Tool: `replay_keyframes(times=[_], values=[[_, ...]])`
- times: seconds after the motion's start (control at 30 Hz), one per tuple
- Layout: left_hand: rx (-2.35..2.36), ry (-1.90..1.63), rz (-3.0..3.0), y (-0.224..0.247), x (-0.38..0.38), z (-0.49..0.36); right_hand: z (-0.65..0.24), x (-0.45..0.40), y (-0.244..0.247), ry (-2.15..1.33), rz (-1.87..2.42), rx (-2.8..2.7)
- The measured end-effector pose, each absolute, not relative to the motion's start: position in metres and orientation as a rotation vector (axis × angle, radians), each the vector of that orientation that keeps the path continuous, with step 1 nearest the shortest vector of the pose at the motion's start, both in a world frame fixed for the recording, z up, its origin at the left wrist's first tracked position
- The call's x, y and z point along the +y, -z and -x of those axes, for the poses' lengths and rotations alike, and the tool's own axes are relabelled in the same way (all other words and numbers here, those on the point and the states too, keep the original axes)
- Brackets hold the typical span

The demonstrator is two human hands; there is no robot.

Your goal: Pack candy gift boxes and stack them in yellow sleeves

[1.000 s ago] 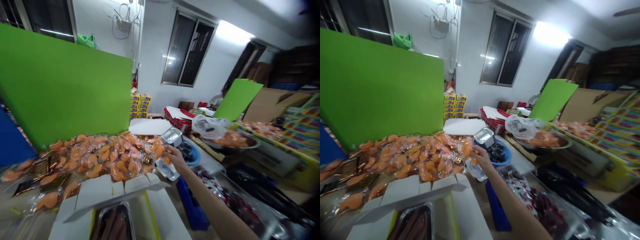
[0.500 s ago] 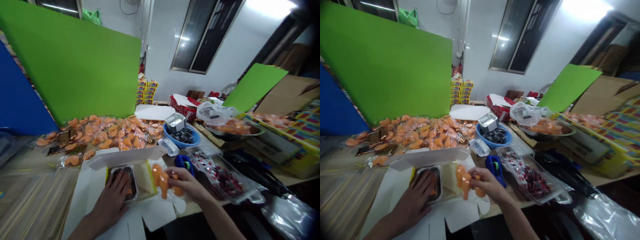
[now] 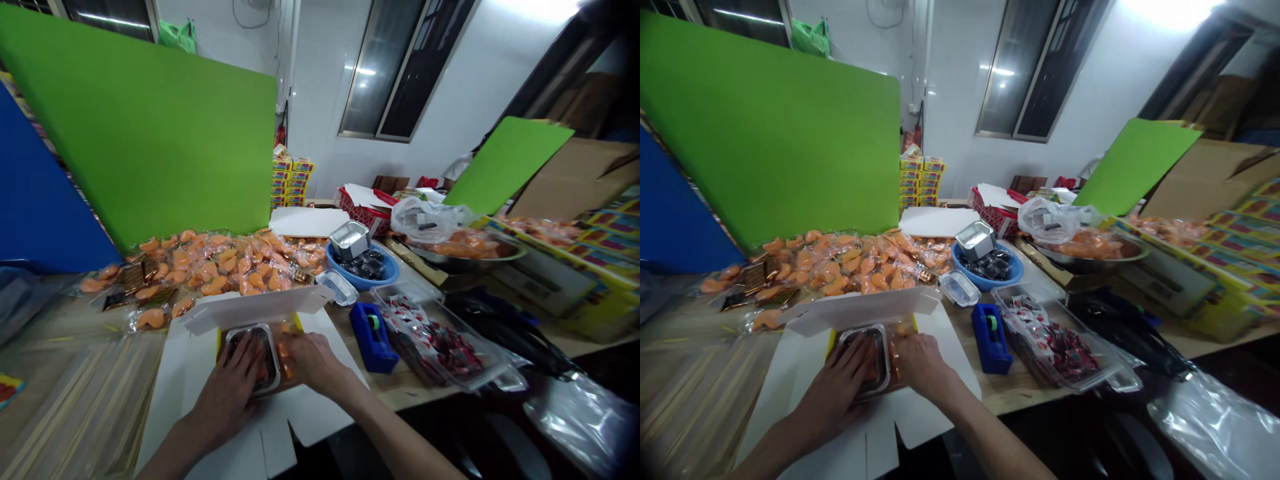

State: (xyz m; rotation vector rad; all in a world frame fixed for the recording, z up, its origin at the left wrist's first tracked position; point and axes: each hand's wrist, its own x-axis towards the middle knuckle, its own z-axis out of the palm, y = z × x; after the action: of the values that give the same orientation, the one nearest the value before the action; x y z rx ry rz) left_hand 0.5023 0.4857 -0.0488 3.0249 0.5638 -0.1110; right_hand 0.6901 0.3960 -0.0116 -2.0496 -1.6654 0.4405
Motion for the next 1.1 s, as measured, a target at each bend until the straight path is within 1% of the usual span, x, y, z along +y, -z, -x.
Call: replay_keyframes(times=[0.07,0.17,0.23,0.27,0.33,0.4,0.47,0.5,0.53,0.57,0.6,0.67,0.7,0.73,0.77,0.83,0.93,1.0,1.1], values=[[0.572,0.112,-3.018,0.049,0.486,-0.502,-0.704,0.386,0.009,-0.439,1.988,-1.539],[0.547,0.09,-3.015,0.05,0.487,-0.502,-0.735,0.372,0.021,-0.468,1.908,-1.1],[0.51,0.001,-3.025,0.05,0.485,-0.501,-0.754,0.366,0.038,-0.463,1.923,-0.949],[0.472,-0.104,-3.037,0.05,0.483,-0.5,-0.761,0.365,0.046,-0.435,1.932,-0.964],[0.386,-0.499,-3.032,0.046,0.479,-0.493,-0.769,0.365,0.057,-0.341,1.912,-1.064],[0.433,-1.048,-2.92,0.038,0.478,-0.483,-0.772,0.37,0.055,-0.247,1.853,-1.14],[0.732,-1.502,-2.703,0.026,0.487,-0.472,-0.772,0.377,0.041,-0.171,1.83,-1.172],[0.944,-1.613,-2.575,0.018,0.495,-0.468,-0.773,0.381,0.031,-0.15,1.837,-1.203],[1.139,-1.62,-2.464,0.009,0.504,-0.466,-0.773,0.386,0.021,-0.139,1.857,-1.25],[1.28,-1.519,-2.389,-0.001,0.514,-0.466,-0.773,0.391,0.011,-0.142,1.882,-1.32],[1.352,-1.328,-2.353,-0.01,0.524,-0.467,-0.772,0.395,0.003,-0.158,1.903,-1.403],[1.317,-0.882,-2.352,-0.024,0.538,-0.475,-0.767,0.402,-0.005,-0.218,1.918,-1.537],[1.268,-0.722,-2.37,-0.027,0.54,-0.481,-0.763,0.404,-0.005,-0.246,1.915,-1.565],[1.235,-0.635,-2.394,-0.028,0.54,-0.486,-0.757,0.405,-0.003,-0.267,1.916,-1.561],[1.232,-0.626,-2.415,-0.026,0.537,-0.491,-0.752,0.404,0.001,-0.286,1.925,-1.533],[1.234,-0.738,-2.442,-0.013,0.526,-0.494,-0.741,0.397,0.011,-0.318,1.919,-1.48],[1.043,-0.863,-2.442,0.017,0.51,-0.482,-0.732,0.382,0.025,-0.378,1.787,-1.499],[0.869,-0.819,-2.438,0.035,0.502,-0.467,-0.731,0.372,0.032,-0.443,1.693,-1.537],[0.739,-0.637,-2.48,0.053,0.493,-0.446,-0.732,0.364,0.041,-0.522,1.62,-1.589]])
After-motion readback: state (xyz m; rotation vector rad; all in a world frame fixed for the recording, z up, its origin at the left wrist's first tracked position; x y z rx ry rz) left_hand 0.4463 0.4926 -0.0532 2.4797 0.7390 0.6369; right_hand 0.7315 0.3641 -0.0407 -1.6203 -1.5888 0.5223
